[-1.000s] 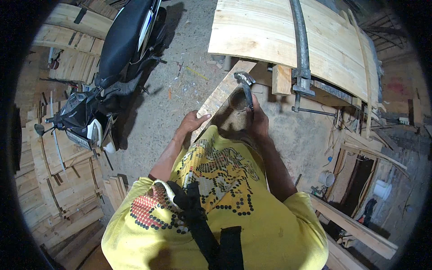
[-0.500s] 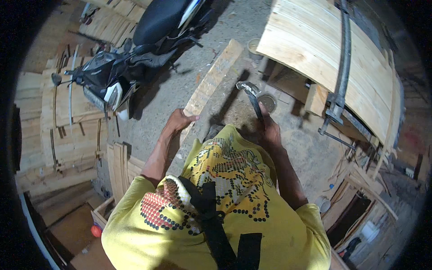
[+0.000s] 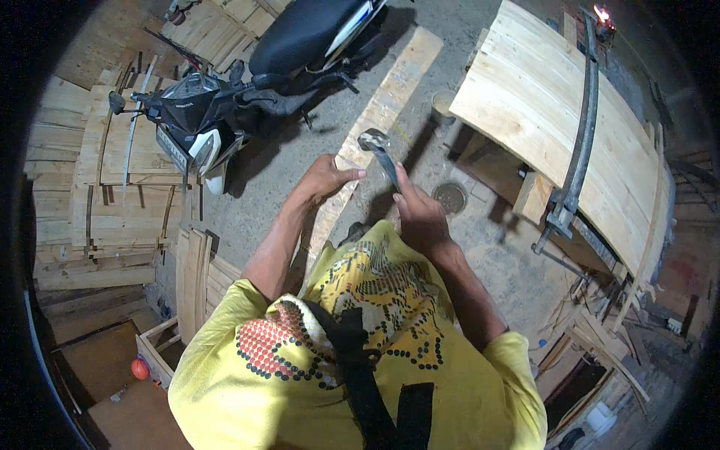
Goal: Hammering wood pieces together to assemble a furniture component.
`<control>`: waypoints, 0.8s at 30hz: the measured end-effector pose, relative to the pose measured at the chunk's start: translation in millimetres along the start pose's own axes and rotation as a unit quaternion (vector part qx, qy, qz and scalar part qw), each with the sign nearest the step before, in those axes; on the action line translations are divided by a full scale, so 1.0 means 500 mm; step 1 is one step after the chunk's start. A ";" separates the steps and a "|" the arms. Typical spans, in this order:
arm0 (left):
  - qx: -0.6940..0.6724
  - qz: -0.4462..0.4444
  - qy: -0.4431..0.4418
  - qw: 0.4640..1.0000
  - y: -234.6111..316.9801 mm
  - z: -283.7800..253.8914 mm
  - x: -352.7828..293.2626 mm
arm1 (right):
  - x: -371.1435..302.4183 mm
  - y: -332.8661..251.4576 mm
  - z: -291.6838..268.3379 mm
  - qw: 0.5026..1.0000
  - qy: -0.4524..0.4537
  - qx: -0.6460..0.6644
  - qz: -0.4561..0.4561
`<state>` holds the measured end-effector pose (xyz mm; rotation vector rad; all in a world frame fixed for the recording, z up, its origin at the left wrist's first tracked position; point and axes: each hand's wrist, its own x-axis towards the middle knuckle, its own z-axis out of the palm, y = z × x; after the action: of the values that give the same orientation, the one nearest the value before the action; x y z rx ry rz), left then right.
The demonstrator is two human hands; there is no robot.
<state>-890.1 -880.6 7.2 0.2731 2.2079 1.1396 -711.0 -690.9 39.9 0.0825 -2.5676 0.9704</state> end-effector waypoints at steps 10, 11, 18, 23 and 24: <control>-0.073 0.161 0.103 0.979 0.082 -0.130 0.028 | 0.006 -0.022 -0.103 0.984 0.147 0.033 0.096; -0.107 0.170 0.111 0.973 0.102 -0.160 0.024 | 0.000 -0.018 -0.106 0.981 0.165 0.028 0.099; -0.260 0.272 0.231 0.897 0.226 -0.298 -0.039 | -0.017 0.008 -0.100 0.979 0.184 0.016 0.080; -0.392 0.335 0.294 0.805 0.226 -0.311 -0.082 | 0.017 -0.045 -0.096 0.986 0.122 0.082 0.082; -0.389 0.337 0.300 0.803 0.214 -0.306 -0.078 | 0.026 -0.061 -0.097 0.988 0.098 0.097 0.072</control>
<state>-964.9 -934.4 174.4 0.3820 1.9005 2.7306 -700.5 -681.6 96.7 -0.1401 -2.3209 1.2165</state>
